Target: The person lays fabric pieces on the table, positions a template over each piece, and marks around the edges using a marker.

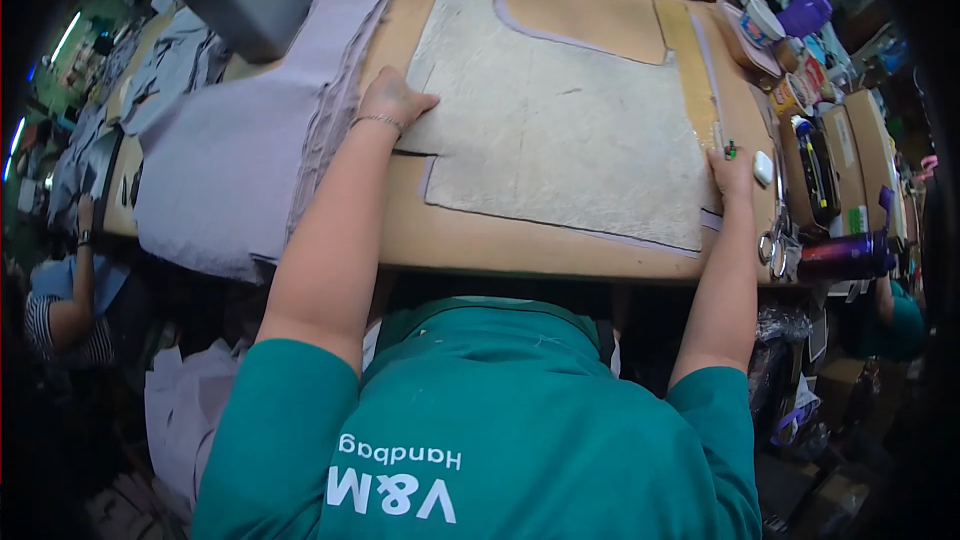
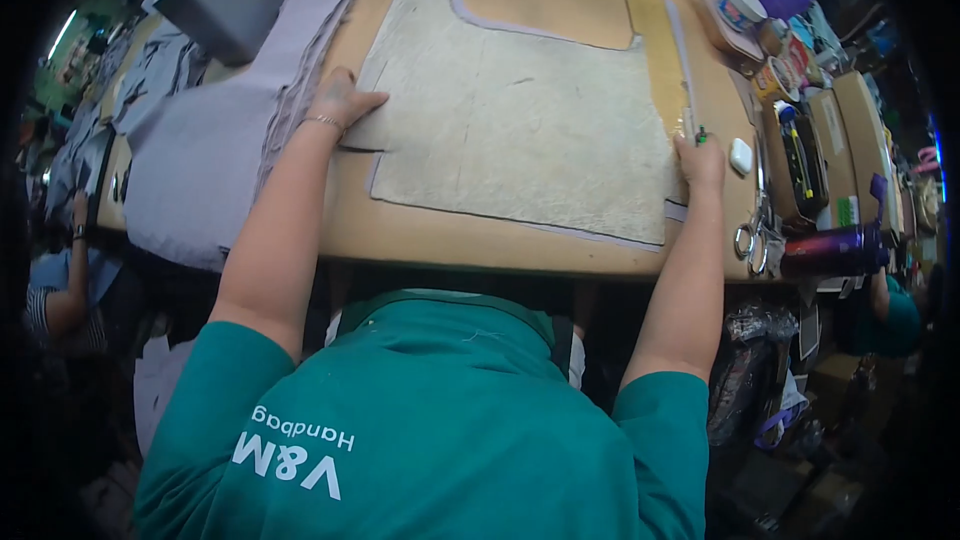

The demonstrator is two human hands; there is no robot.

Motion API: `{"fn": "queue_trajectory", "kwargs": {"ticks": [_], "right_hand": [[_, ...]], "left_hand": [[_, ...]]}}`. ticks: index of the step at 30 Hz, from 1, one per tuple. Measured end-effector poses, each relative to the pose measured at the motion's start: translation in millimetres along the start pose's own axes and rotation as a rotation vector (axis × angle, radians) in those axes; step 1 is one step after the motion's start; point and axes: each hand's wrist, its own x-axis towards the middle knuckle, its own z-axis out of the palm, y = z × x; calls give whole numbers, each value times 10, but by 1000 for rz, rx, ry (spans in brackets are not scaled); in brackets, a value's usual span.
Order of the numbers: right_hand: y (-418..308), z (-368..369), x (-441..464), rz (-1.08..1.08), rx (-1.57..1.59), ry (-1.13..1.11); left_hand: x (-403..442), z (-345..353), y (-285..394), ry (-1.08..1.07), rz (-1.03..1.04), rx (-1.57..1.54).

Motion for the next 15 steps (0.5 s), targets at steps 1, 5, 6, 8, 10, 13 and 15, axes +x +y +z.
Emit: {"fn": "queue_trajectory", "kwargs": {"ticks": [1, 5, 6, 8, 10, 13, 15], "right_hand": [[43, 25, 34, -15, 1, 1], [77, 64, 22, -27, -30, 19], [54, 52, 9, -21, -45, 28], [17, 42, -41, -18, -66, 50], [-7, 38, -65, -17, -78, 58], [-38, 11, -106, -9, -100, 57], [-128, -27, -176, 1, -129, 68]], "left_hand": [[23, -4, 17, 0, 1, 46], [3, 110, 85, 197, -52, 143], [50, 117, 56, 168, -62, 66], [183, 103, -25, 115, -77, -88], [219, 0, -24, -67, -96, -271], [393, -44, -140, -217, -102, -337], [441, -89, -76, -226, -79, -240]]}}
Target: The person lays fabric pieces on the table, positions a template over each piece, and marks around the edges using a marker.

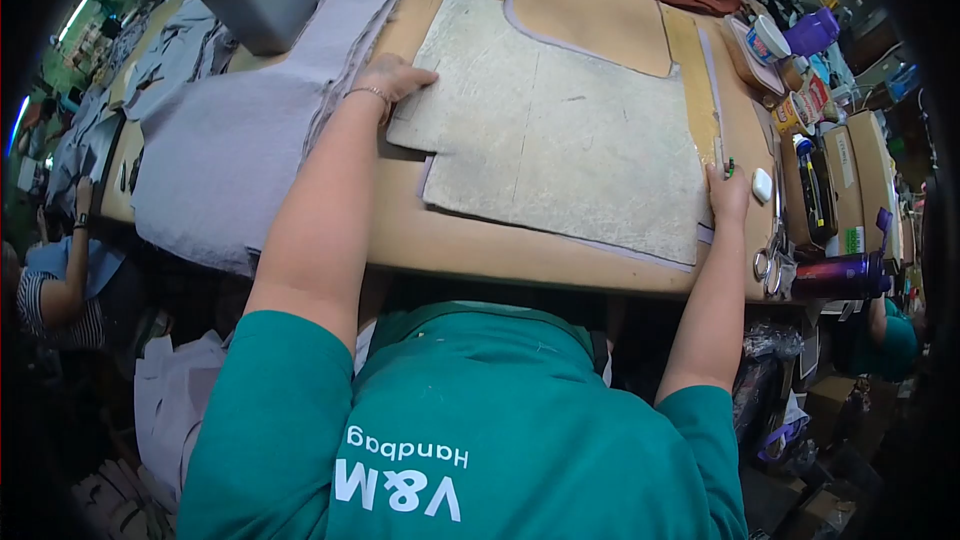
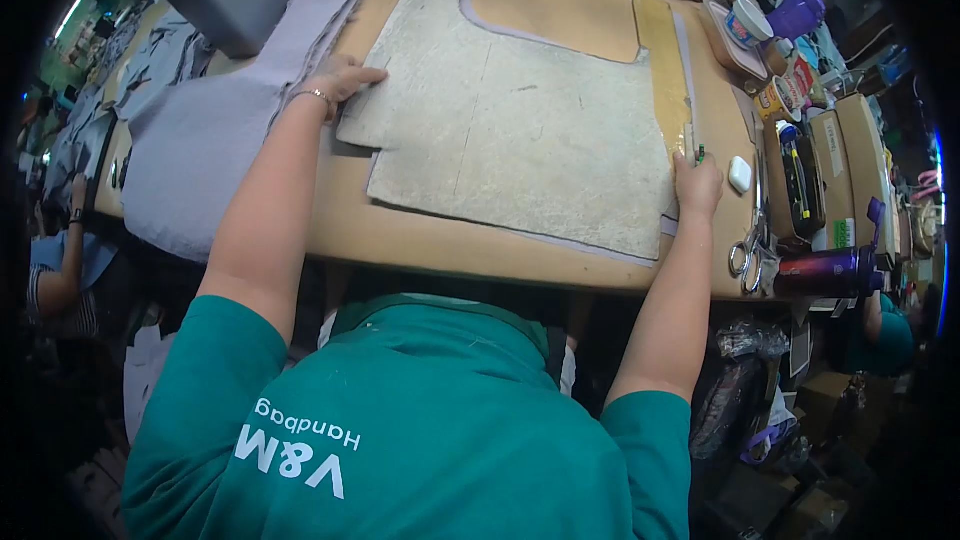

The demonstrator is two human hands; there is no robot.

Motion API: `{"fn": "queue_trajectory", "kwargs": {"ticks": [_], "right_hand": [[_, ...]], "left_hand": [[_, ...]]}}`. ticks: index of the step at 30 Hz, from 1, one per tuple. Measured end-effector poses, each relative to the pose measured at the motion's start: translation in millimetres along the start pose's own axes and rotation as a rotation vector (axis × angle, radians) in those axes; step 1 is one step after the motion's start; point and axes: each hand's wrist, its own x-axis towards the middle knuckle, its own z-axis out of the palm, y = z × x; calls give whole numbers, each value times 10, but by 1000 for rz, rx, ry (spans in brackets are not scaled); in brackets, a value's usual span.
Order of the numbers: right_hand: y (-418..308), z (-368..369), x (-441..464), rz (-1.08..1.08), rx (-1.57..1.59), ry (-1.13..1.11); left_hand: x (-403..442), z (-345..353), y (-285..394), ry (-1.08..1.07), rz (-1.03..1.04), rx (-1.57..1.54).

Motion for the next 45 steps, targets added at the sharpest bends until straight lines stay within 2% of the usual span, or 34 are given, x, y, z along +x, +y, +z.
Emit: {"fn": "queue_trajectory", "kwargs": {"ticks": [2, 5, 8, 11, 14, 17, 18, 22, 25, 29, 33, 36, 40, 42, 43, 45], "right_hand": [[6, -11, -6, -2, 7, 9], [45, 28, 12, -25, 22, 23], [45, 5, -47, -42, 66, 32], [45, 7, -75, -61, 89, 58], [27, 29, -140, -76, 93, 120], [6, 20, -182, -65, 105, 134], [-11, 15, -201, -61, 109, 138], [8, 31, -227, -108, 136, 181], [-6, 22, -245, -109, 128, 192], [-80, -25, -273, -97, 132, 190], [-96, -25, -291, -76, 142, 187], [-130, -19, -286, -50, 135, 172], [-86, 16, -271, -116, 147, 224], [-91, 1, -239, -133, 89, 237], [-79, 9, -246, -100, 73, 208], [-25, 62, -223, -112, 109, 247]], "left_hand": [[-319, -39, 173, 43, 17, 168], [-374, 24, 99, 132, 42, 332], [-397, 10, 5, 48, 90, 376], [-360, -99, 145, -5, 22, 178], [124, 28, 97, 254, 133, 20], [764, 58, 218, 243, 84, -339], [1124, 34, 214, 75, 50, -517], [1614, -117, 557, -90, 35, -694], [2120, -98, 700, 82, 111, -743], [2610, -131, 894, 158, 181, -689], [2565, -98, 1064, 333, 252, -237], [2701, 19, 1043, 408, 207, -174], [2462, 14, 1109, 508, 78, -18], [2509, -56, 969, 524, 156, 210], [2653, -131, 765, 489, 215, 166], [2087, -184, 634, 297, 240, -145]]}}
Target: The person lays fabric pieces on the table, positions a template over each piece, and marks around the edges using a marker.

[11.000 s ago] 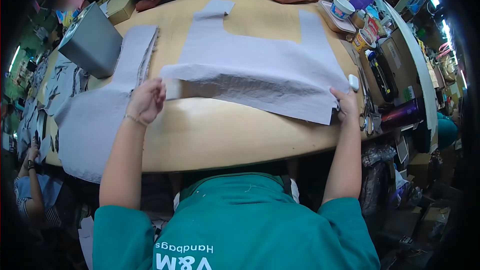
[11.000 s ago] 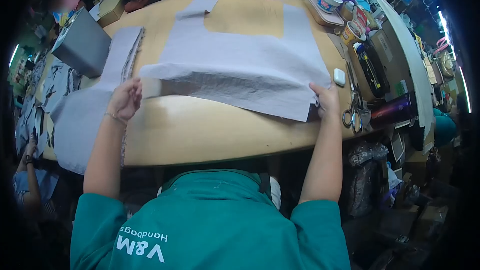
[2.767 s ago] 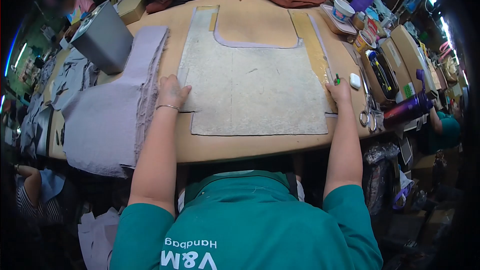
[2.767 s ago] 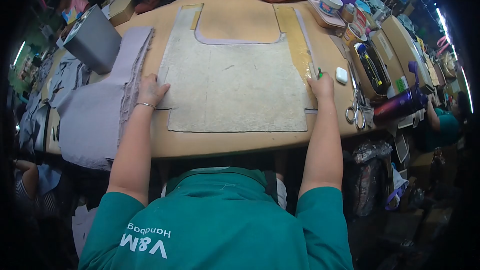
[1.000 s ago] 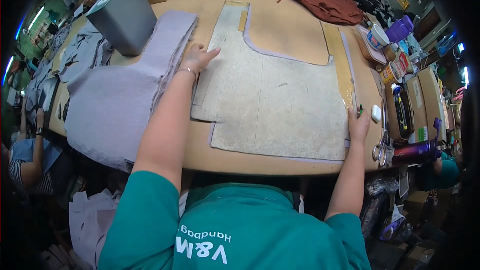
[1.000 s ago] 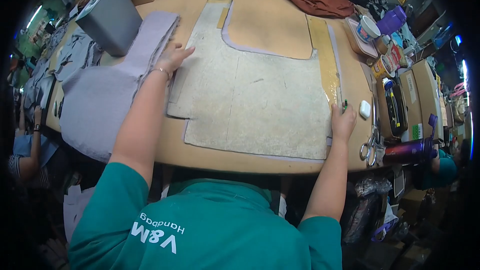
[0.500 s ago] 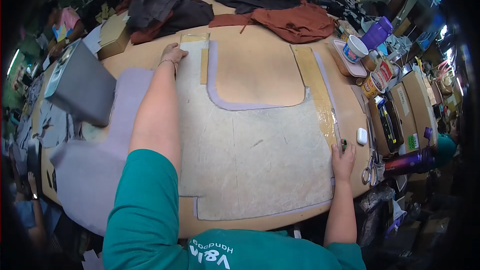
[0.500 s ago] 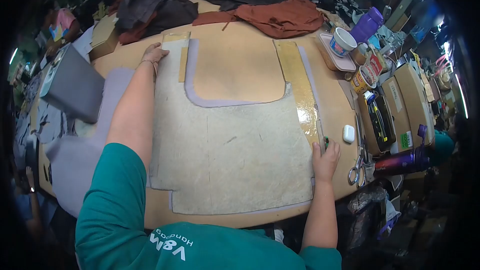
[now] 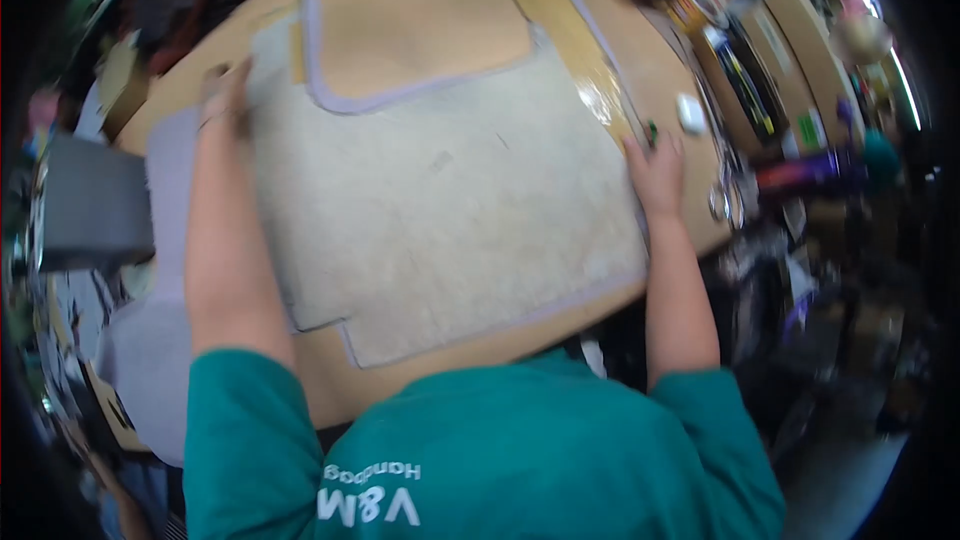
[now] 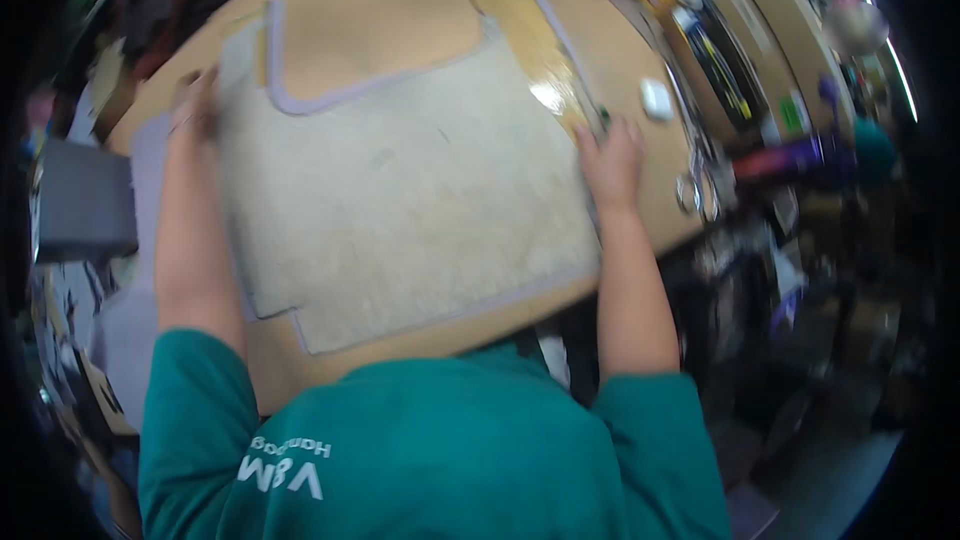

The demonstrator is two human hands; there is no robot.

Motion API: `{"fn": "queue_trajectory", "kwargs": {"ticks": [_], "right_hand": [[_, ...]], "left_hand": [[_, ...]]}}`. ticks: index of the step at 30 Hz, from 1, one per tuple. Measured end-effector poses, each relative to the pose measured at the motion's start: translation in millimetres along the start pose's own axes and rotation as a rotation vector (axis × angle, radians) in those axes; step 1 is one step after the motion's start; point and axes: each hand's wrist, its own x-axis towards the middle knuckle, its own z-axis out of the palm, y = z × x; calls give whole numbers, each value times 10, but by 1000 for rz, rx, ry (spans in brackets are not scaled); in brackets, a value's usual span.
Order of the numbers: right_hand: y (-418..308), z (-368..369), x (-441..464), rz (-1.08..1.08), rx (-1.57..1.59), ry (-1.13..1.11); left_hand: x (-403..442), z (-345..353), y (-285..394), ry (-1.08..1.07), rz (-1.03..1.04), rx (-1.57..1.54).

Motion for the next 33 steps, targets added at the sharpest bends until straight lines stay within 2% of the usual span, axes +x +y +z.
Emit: {"fn": "queue_trajectory", "kwargs": {"ticks": [1, 2, 3, 6, 7, 11, 14, 18, 21, 23, 26, 29, 33], "right_hand": [[-41, -45, 13, 44, 17, -37], [55, 21, 13, 12, 63, 12], [61, 3, 34, 53, 69, -37], [145, -87, 178, 156, 141, -252], [154, -130, 200, 186, 176, -336], [140, -330, 286, 169, 200, -560], [356, -171, 270, 92, 344, -531], [320, -289, 201, 89, 344, -570], [291, -346, 163, 19, 285, -530], [228, -414, 154, 9, 211, -542], [372, -263, 142, -84, 234, -437], [307, -314, 122, -24, 192, -476], [334, -275, 159, -58, 166, -478]], "left_hand": [[-367, -134, 105, -108, -107, 40], [-615, -230, -64, -158, 67, 57], [-1035, -301, -40, -68, 99, 269], [-1908, -416, -104, -105, -64, 359], [-2007, -419, -167, -113, -49, 328], [-2080, -417, -334, -92, 22, 282], [-2041, -379, -403, -101, 59, 162], [-2084, -337, -363, -176, 69, -106], [-2142, -328, -333, -213, 105, -115], [-2156, -340, -304, -215, 138, -14], [-2164, -349, -259, -208, 193, 106], [-2141, -354, -243, -210, 226, 155], [-2209, -358, -165, -176, 263, 183]]}}
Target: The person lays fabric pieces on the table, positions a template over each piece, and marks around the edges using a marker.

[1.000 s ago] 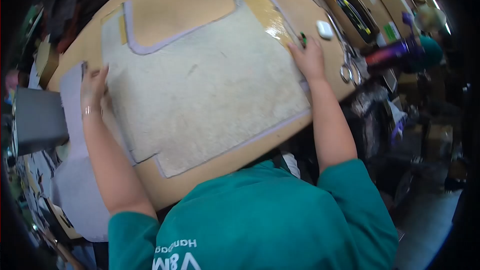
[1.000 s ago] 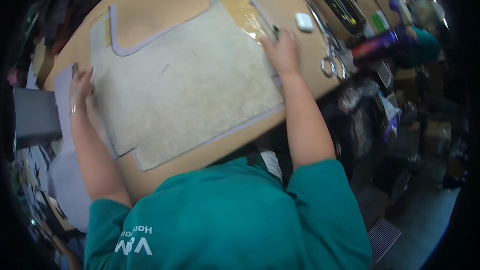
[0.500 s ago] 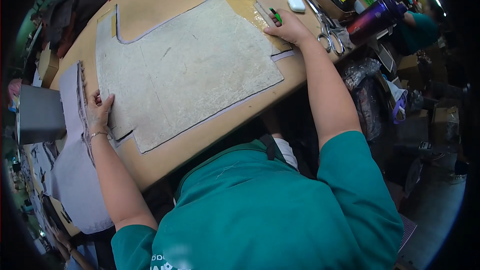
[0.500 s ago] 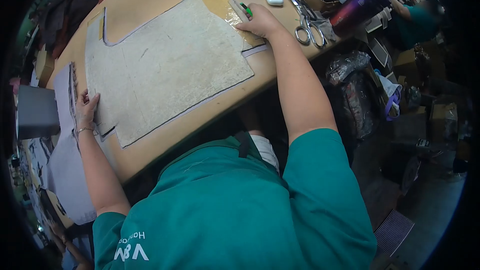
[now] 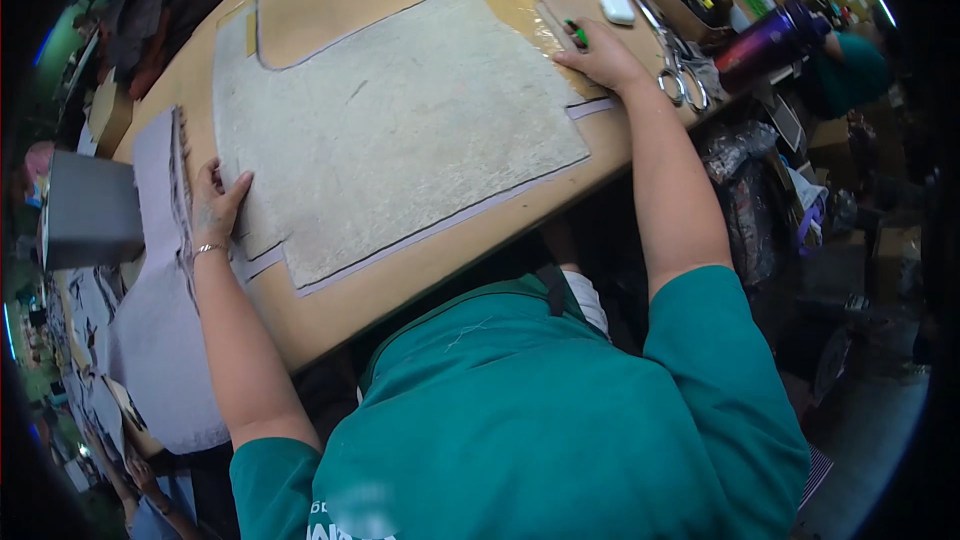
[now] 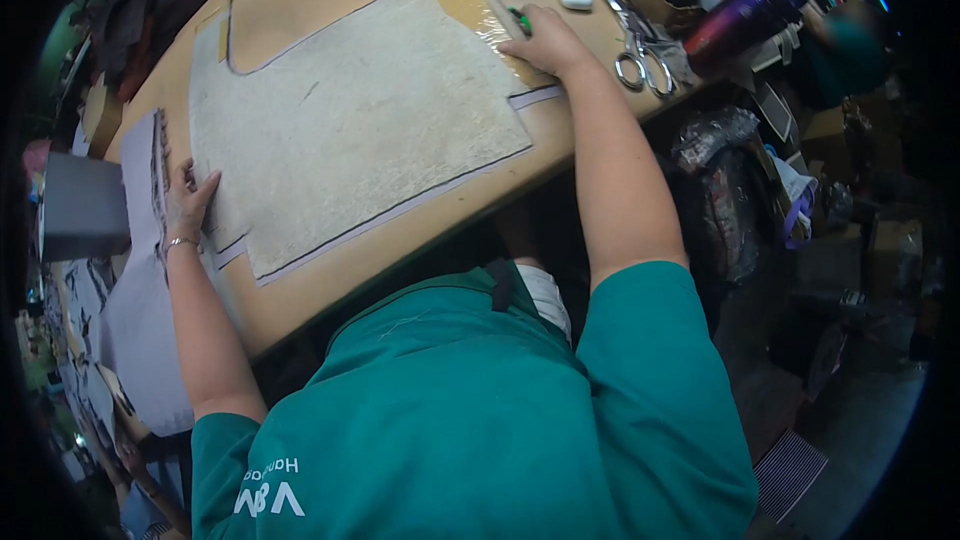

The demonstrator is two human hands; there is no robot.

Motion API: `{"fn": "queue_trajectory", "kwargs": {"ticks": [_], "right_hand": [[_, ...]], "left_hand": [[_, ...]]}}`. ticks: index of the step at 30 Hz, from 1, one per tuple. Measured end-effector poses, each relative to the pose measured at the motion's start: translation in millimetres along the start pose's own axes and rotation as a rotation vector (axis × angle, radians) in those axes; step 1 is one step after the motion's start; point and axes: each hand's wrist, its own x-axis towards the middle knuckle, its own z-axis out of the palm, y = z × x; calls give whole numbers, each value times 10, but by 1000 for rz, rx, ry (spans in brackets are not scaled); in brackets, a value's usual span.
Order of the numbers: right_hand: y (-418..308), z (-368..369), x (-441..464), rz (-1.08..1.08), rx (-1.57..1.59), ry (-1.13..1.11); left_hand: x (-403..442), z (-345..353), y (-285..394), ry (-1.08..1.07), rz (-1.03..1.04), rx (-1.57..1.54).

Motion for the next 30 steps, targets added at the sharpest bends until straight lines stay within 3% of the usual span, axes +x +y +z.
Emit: {"fn": "queue_trajectory", "kwargs": {"ticks": [2, 3, 5, 7, 9, 13, 30], "right_hand": [[79, 1, 20, -41, 4, 28], [8, -13, -44, 3, 36, 60], [232, 55, 82, -19, -43, 29], [282, 71, 87, -17, 135, -9], [302, 114, 72, 9, 317, -21], [383, 103, 95, 14, 495, -111], [162, 61, -19, 39, 465, -92]], "left_hand": [[198, 50, -435, 70, 190, 170], [120, -40, -168, -42, 84, 270], [126, -79, -212, -55, 115, 302], [119, -164, -230, -184, 36, 126], [49, -188, -259, -118, 139, 126], [-32, -200, -193, -120, 59, 56], [-66, -199, -242, -136, 83, 10]]}}
